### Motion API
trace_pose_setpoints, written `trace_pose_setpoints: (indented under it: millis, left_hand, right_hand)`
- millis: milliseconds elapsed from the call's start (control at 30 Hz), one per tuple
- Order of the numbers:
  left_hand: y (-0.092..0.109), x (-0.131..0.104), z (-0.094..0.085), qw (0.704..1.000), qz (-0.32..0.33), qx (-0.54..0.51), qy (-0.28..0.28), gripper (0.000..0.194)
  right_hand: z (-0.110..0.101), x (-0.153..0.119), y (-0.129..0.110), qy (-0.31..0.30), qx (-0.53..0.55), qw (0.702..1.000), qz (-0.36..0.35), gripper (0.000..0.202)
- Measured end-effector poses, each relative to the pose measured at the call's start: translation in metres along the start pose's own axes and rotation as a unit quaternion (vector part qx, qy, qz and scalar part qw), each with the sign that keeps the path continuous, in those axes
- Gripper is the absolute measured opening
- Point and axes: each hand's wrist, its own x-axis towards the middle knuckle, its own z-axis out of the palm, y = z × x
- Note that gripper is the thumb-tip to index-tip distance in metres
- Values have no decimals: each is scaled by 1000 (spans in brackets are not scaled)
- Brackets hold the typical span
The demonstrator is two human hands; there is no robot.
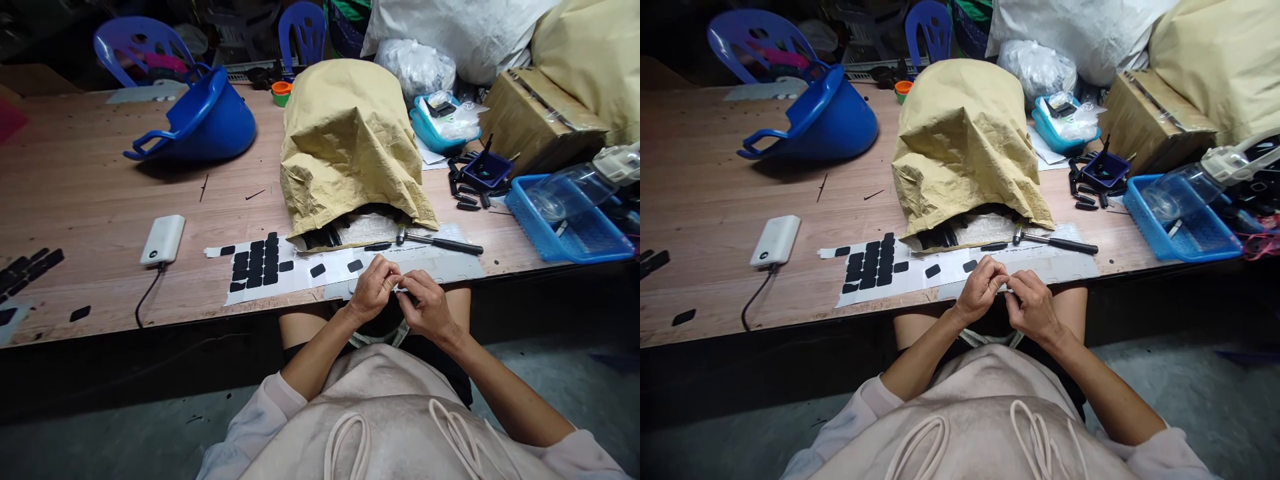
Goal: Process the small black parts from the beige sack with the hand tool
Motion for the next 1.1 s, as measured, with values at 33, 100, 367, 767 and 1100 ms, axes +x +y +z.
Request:
trace_pose_setpoints:
  millis: [33,100,367,767,1100]
  left_hand:
    - [0,0,0,1000,-2,0,-3,20]
    - [-1,-1,2,1000,-3,1,-5,20]
    - [-7,-7,7,1000,-5,-10,-4,21]
    - [-4,-6,6,995,-64,-67,-23,17]
    - [-5,-9,7,994,-78,-68,-45,17]
  right_hand:
    - [0,0,0,2,8,1000,4,26]
    - [0,-2,-1,4,19,1000,11,26]
    - [6,-10,0,5,29,999,33,25]
    - [4,-13,3,-2,29,999,42,19]
    - [5,-18,3,-18,55,995,85,18]
